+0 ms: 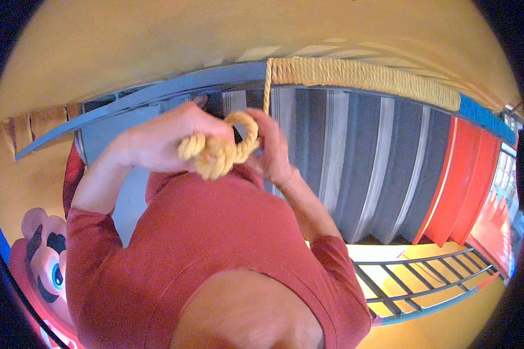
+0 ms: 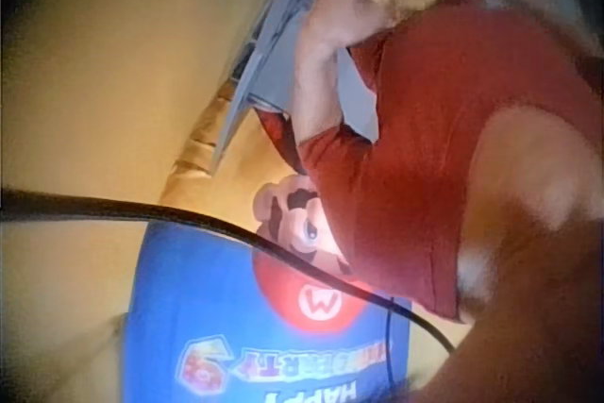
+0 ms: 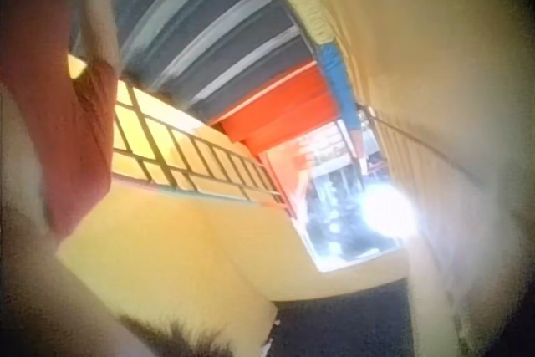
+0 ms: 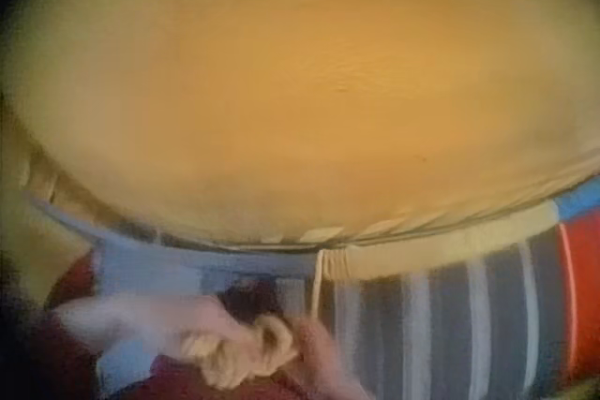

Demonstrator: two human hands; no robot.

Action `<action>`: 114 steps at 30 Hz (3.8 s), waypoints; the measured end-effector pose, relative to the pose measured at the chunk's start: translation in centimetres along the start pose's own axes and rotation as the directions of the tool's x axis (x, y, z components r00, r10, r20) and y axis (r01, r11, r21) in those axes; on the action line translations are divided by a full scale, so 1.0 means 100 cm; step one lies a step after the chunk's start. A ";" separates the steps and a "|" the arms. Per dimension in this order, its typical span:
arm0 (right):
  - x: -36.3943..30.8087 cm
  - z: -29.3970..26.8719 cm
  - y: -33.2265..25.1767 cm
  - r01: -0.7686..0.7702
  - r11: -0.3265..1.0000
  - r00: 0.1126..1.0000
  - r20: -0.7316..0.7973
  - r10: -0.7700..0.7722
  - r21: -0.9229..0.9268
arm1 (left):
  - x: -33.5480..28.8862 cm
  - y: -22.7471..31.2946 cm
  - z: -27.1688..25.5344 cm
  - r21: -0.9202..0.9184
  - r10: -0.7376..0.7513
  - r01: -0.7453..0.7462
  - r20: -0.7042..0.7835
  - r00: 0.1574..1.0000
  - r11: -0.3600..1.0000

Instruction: The person ties a yellow rope around a metal handrail by wrapping it repeatedly and securing it with a series of knots and loops.

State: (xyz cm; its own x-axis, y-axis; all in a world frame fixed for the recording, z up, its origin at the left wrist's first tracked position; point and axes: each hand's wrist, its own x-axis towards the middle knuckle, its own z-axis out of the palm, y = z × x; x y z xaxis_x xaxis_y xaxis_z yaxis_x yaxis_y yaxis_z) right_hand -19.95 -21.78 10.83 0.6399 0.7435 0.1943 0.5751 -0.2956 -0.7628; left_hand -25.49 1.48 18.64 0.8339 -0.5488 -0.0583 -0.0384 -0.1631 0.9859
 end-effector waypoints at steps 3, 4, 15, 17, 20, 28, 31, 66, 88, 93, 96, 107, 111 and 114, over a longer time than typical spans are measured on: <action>-0.017 -0.009 -0.004 -0.013 0.997 0.999 -0.037 0.016 0.077 | 0.003 -0.011 0.030 0.068 0.094 -0.087 -0.110 0.989 0.994; -0.022 -0.011 -0.003 -0.017 0.991 0.996 -0.089 0.029 0.134 | 0.008 -0.009 0.033 0.075 0.094 -0.086 -0.108 0.990 0.993; -0.070 -0.002 0.002 -0.101 0.713 0.832 -0.334 0.443 0.694 | 0.079 -0.054 0.102 0.087 0.056 -0.022 -0.401 0.915 0.996; -0.065 -0.004 0.015 -0.039 0.517 0.784 -0.295 0.547 0.855 | 0.097 -0.061 0.112 0.003 -0.021 0.025 -0.448 0.894 1.000; -0.046 0.010 0.017 -0.125 0.691 0.740 -0.397 0.543 0.712 | 0.111 -0.075 0.108 -0.314 -0.219 0.086 -0.420 0.881 0.946; -0.040 0.033 0.070 -0.229 0.971 0.878 -0.416 0.237 0.071 | 0.085 -0.067 0.076 -0.650 -0.449 0.268 -0.127 0.884 0.711; -0.021 0.022 0.092 -0.332 0.933 0.882 -0.396 0.254 -0.141 | 0.077 -0.076 0.022 -0.243 -0.482 0.420 -0.331 0.811 0.874; 0.131 0.035 0.137 0.000 0.652 0.921 -0.254 -0.295 -0.758 | 0.225 -0.126 -0.105 -0.476 -0.169 -0.246 -0.673 0.720 0.845; 0.151 -0.071 0.059 -0.014 0.910 0.980 0.173 0.094 -0.414 | 0.190 -0.048 -0.091 -0.454 -0.173 -0.255 -0.709 0.683 0.854; 0.155 -0.052 0.055 -0.100 0.986 0.947 0.291 0.135 -0.131 | 0.145 -0.071 -0.092 -0.888 -0.322 -0.206 -0.353 0.879 0.410; 0.133 -0.051 0.058 0.130 0.967 0.949 0.309 -0.058 -0.220 | 0.121 -0.037 -0.046 -0.829 -0.460 -0.199 -0.471 0.753 0.522; 0.019 0.010 0.051 -0.525 0.566 0.801 0.144 0.581 0.635 | 0.039 -0.075 0.019 -0.796 -0.344 -0.341 -0.544 0.766 0.500; 0.032 0.038 0.048 -0.529 -0.122 0.760 0.533 0.372 0.840 | 0.030 -0.108 0.074 -0.984 -0.451 -0.139 -0.176 0.875 0.114; 0.051 0.035 0.034 -0.576 0.026 0.806 0.562 0.184 0.817 | 0.042 -0.118 0.082 -0.991 -0.441 -0.131 -0.122 0.889 0.011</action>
State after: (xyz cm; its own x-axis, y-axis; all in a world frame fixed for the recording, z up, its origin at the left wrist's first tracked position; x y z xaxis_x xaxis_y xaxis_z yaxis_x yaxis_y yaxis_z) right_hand -16.52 -16.86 7.07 0.3351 0.8825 -0.3300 -0.7700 0.0547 -0.6358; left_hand -26.07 -5.60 5.51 0.8258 -0.3160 -0.4672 0.4363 0.8828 0.1741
